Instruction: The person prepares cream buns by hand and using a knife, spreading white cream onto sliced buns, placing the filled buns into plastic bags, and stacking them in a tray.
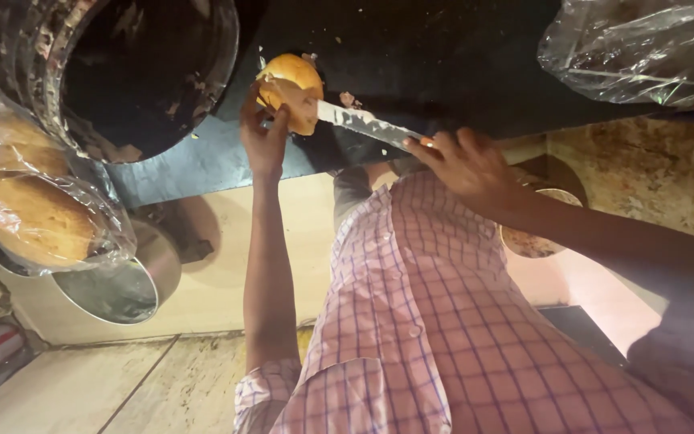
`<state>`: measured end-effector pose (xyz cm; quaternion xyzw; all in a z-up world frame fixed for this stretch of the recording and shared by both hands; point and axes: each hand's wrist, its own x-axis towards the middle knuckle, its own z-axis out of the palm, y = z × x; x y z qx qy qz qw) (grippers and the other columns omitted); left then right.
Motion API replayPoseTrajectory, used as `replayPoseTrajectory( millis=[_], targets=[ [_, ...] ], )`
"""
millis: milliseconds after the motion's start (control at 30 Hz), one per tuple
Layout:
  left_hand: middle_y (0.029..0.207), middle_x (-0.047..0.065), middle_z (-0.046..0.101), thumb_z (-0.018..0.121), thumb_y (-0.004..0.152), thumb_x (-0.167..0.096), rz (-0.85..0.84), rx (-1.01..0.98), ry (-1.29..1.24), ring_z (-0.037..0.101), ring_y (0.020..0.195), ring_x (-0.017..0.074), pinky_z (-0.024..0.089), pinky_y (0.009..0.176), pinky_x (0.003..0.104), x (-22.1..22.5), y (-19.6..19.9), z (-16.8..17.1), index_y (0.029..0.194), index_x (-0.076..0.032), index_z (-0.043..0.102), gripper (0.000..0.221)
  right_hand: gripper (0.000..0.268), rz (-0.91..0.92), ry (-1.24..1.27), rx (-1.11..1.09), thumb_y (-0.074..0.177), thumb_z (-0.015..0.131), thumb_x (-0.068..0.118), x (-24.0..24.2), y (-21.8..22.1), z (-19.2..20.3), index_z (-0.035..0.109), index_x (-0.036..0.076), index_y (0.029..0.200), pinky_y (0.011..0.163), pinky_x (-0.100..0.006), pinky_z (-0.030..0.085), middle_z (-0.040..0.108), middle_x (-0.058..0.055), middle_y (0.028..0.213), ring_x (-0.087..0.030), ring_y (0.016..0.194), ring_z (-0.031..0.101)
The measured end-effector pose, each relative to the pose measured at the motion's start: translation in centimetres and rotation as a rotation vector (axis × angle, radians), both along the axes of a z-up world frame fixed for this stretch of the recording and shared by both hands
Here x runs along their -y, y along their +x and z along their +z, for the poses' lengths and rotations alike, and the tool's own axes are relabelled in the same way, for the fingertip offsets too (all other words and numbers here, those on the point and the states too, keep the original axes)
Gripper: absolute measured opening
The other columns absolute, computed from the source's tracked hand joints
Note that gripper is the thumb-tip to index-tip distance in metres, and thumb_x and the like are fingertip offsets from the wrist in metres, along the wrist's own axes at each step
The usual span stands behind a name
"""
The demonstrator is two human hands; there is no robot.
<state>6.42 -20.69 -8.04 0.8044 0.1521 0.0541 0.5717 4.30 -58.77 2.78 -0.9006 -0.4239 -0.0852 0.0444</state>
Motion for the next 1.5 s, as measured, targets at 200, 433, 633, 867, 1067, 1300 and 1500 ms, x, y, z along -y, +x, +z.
replayPoseTrajectory(
  millis=[200, 433, 633, 867, 1067, 1300, 1500],
  targets=[
    [0.136, 0.014, 0.059, 0.078, 0.096, -0.011, 0.013, -0.042, 0.120, 0.066, 0.096, 0.0158, 0.060, 0.079, 0.029, 0.6, 0.1, 0.3, 0.150, -0.002, 0.052, 0.061, 0.055, -0.309, -0.132, -0.960, 0.097, 0.062, 0.015, 2.3, 2.1, 5.7, 0.052, 0.021, 0.151, 0.050, -0.033, 0.048, 0.056, -0.008, 0.093, -0.020, 0.060, 0.054],
    [0.125, 0.014, 0.065, 0.074, 0.103, -0.019, 0.105, 0.011, 0.031, 0.065, 0.092, 0.0128, 0.056, 0.074, 0.027, 1.1, -2.1, -0.6, 0.157, -0.001, 0.041, 0.066, 0.051, -0.205, 0.579, -1.357, 0.104, 0.058, 0.027, -6.3, 3.6, -0.8, 0.052, 0.017, 0.154, 0.059, -0.028, 0.045, 0.071, -0.004, 0.098, -0.012, 0.066, 0.052],
    [0.133, 0.021, 0.061, 0.060, 0.111, -0.021, 0.508, 0.088, -0.032, 0.058, 0.111, 0.0196, 0.050, 0.092, 0.031, -1.4, -7.1, -0.3, 0.158, -0.001, 0.045, 0.053, 0.050, 0.008, 0.878, -1.089, 0.113, 0.050, 0.024, -23.0, 2.3, -6.0, 0.037, 0.017, 0.160, 0.102, -0.037, 0.053, 0.067, -0.017, 0.138, -0.030, 0.124, 0.067],
    [0.175, 0.019, 0.032, 0.051, 0.118, -0.011, 0.499, 0.120, 0.147, 0.037, 0.162, 0.0297, 0.031, 0.132, 0.039, -12.9, -7.6, 5.4, 0.167, -0.003, 0.026, 0.056, 0.064, -0.046, 0.850, -0.734, 0.104, 0.048, 0.012, -35.4, -0.9, -12.2, 0.023, 0.015, 0.163, 0.108, -0.045, 0.047, 0.047, -0.029, 0.152, -0.045, 0.136, 0.050],
    [0.173, 0.020, 0.020, 0.049, 0.106, 0.004, 0.377, 0.098, -0.049, 0.024, 0.161, 0.0308, 0.023, 0.129, 0.039, -13.3, -8.1, 5.4, 0.165, -0.002, 0.012, 0.070, 0.041, -0.125, 0.651, -1.321, 0.123, 0.039, 0.021, -30.1, -3.1, -14.3, 0.041, 0.016, 0.164, 0.101, -0.050, 0.047, 0.056, -0.024, 0.153, -0.045, 0.128, 0.060],
    [0.174, 0.018, 0.023, 0.048, 0.104, 0.006, 0.360, 0.015, -0.024, 0.023, 0.162, 0.0280, 0.024, 0.130, 0.039, -14.5, -9.7, 5.2, 0.164, -0.001, 0.023, 0.065, 0.068, 0.234, 0.518, -0.749, 0.094, 0.055, 0.004, -17.9, -2.6, -6.0, 0.033, 0.010, 0.158, 0.073, -0.040, 0.059, 0.055, -0.026, 0.140, -0.037, 0.100, 0.070],
    [0.175, 0.016, 0.023, 0.042, 0.095, 0.015, 0.208, 0.070, 0.088, 0.021, 0.164, 0.0276, 0.016, 0.133, 0.040, -14.3, -9.4, 9.1, 0.166, -0.003, 0.024, 0.076, 0.059, -0.002, 0.513, -1.412, 0.107, 0.045, 0.021, -16.7, -2.7, -4.7, 0.028, 0.008, 0.162, 0.065, -0.033, 0.054, 0.065, -0.016, 0.109, -0.022, 0.075, 0.065]
  ],
)
